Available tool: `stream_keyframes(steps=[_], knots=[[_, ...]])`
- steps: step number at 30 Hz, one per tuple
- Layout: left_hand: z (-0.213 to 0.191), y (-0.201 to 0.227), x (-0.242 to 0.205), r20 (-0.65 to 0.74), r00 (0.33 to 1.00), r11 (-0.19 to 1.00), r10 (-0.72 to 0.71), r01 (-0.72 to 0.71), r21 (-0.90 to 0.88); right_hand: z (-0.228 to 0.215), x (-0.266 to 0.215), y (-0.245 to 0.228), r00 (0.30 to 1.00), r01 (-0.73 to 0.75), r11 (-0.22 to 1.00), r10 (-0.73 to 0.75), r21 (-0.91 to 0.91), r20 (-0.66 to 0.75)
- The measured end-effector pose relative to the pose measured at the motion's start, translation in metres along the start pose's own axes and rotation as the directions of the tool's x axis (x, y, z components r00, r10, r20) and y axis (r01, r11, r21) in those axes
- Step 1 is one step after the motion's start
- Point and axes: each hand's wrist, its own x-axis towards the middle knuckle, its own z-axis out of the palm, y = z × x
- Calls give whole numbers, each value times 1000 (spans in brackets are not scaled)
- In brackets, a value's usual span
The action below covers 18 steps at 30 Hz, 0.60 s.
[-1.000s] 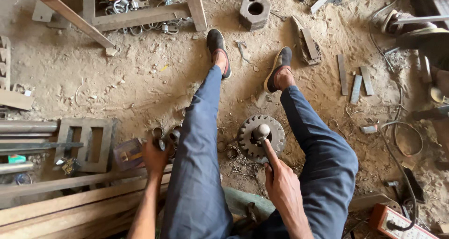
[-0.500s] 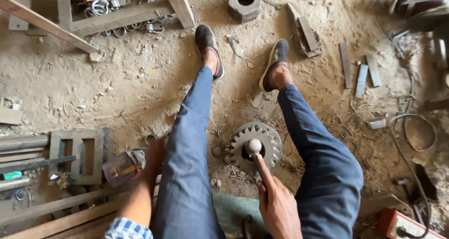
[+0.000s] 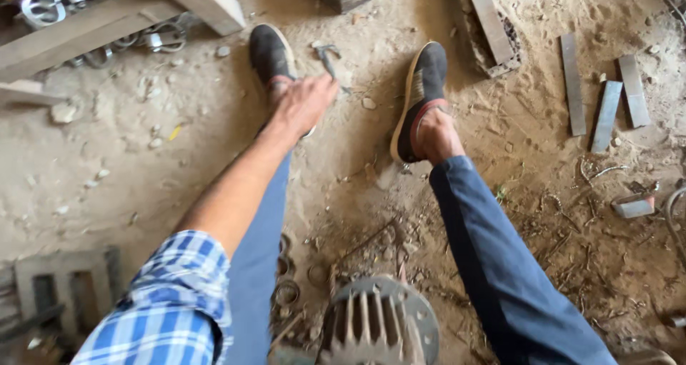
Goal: The person sits on the workshop floor and uses a hammer to tap a metal ring onto a gear. They then use a chisel and hammer to adjust the ring's position on the gear.
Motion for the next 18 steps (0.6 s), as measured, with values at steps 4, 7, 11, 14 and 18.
stream_keyframes(steps=[4, 7, 11, 14, 18], knots=[[93, 11, 36, -15, 991, 977, 134, -130, 168, -13, -32, 3, 977, -25, 990, -5, 138, 212], [117, 13, 55, 42, 987, 956, 153, -158, 246, -22, -2, -9, 969, -39, 974, -17, 223, 245], [88, 20, 44, -130, 974, 959, 187, -152, 239, -33, 61, -16, 890, -224, 939, 87, 262, 448], [46, 20, 41, -37, 994, 978, 104, -95, 184, -40, 99, -23, 950, -86, 947, -15, 308, 311], [20, 18, 27, 28, 994, 991, -102, 99, 94, -40, 118, -22, 923, -82, 970, -12, 228, 384]])
